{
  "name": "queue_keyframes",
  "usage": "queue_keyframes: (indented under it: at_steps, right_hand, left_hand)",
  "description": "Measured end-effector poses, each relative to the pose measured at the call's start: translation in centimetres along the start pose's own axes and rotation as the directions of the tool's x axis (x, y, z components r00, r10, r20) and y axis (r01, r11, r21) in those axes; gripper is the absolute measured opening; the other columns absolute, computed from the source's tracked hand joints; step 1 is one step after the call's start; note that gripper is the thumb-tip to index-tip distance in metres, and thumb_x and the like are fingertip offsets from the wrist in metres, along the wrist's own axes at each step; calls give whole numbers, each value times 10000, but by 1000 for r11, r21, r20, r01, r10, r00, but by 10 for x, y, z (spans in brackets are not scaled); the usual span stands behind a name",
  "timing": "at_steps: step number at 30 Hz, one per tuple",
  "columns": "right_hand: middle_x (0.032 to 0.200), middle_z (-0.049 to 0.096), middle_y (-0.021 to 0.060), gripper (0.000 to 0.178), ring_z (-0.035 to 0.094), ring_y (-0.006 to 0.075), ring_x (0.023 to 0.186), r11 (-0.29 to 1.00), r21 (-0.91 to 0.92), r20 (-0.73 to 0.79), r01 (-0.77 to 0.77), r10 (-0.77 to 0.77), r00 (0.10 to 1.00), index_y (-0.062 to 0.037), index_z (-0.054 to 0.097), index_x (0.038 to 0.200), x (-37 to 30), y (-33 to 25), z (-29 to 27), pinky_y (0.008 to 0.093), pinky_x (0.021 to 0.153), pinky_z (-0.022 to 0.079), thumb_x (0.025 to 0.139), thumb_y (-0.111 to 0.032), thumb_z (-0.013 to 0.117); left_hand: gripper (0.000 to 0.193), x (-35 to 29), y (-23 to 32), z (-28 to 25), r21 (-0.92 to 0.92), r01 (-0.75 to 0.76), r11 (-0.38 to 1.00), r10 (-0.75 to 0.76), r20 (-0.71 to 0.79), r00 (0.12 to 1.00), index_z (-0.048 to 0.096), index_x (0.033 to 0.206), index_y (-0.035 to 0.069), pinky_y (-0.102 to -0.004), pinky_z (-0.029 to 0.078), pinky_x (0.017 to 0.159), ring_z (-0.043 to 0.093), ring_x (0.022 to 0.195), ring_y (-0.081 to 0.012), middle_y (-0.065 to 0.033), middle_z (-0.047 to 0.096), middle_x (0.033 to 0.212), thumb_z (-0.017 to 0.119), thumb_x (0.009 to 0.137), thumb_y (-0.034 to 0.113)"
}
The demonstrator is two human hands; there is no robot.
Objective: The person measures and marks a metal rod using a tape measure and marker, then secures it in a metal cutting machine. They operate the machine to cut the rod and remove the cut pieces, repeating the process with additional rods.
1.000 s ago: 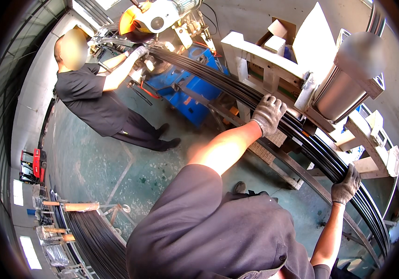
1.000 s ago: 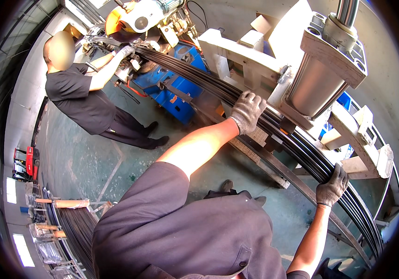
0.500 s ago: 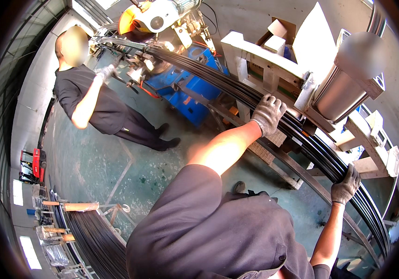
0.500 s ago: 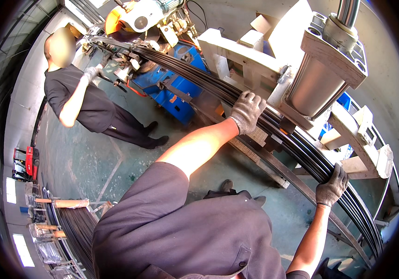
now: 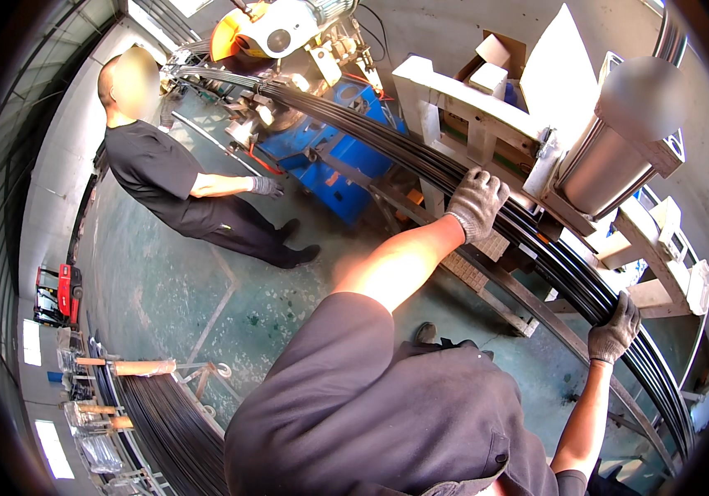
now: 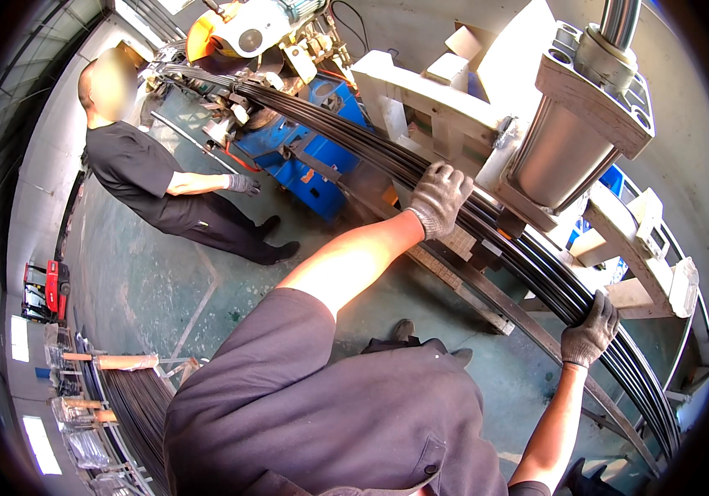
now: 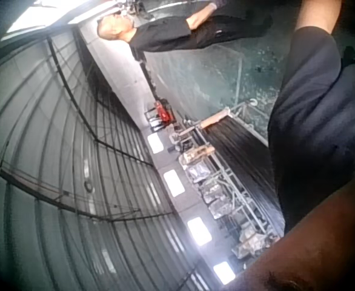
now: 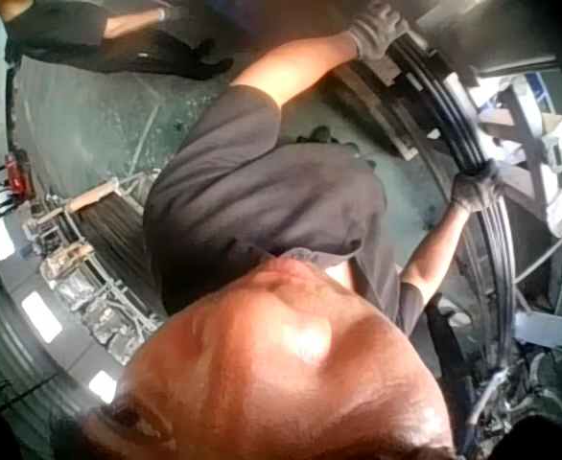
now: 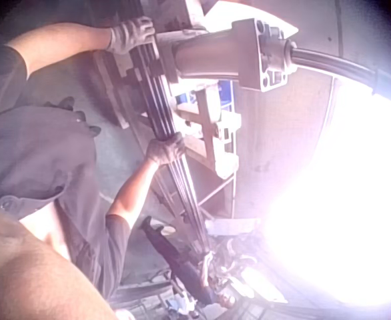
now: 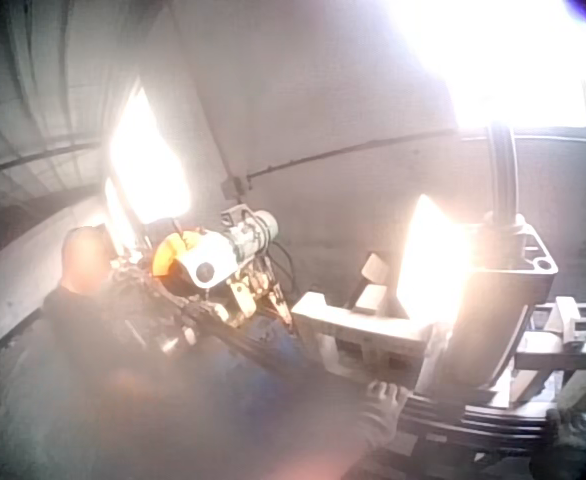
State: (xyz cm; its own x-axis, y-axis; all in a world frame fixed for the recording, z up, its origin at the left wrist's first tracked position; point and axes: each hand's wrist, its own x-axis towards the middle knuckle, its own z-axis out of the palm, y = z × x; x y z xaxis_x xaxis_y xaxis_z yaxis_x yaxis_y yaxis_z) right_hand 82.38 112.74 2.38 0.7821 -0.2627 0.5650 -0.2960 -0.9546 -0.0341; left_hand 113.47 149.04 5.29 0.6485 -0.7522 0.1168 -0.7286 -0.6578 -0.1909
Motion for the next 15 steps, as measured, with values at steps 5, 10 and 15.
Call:
queue_keyframes:
  at_steps: [5,10,15]
  right_hand:
    - [1411,721,177,610,650,439,1375,1000,-3,5,-3,3,1000,-70,672,1474,0,-1,0,571,1245,474,875,44,666]
    - [1403,722,177,602,652,441,1370,1000,-11,0,-5,5,1000,-70,673,1475,0,-1,-1,572,1242,478,884,45,664]
    - [1401,722,177,598,652,444,1367,1000,-1,-4,2,-2,1000,-74,673,1478,-1,0,1,575,1233,487,892,44,661]
  left_hand:
    - [615,1,0,3,-3,-2,1000,2,-10,1000,595,1494,52,-506,330,1328,604,1378,-325,-144,675,1356,721,931,264]
    - [604,1,0,1,2,-3,1000,3,3,1000,602,1482,55,-501,339,1318,609,1366,-324,-141,676,1354,723,929,265]
    - [593,1,0,2,1,-2,1000,2,11,1000,603,1481,55,-501,343,1311,608,1371,-328,-142,677,1357,720,938,261]
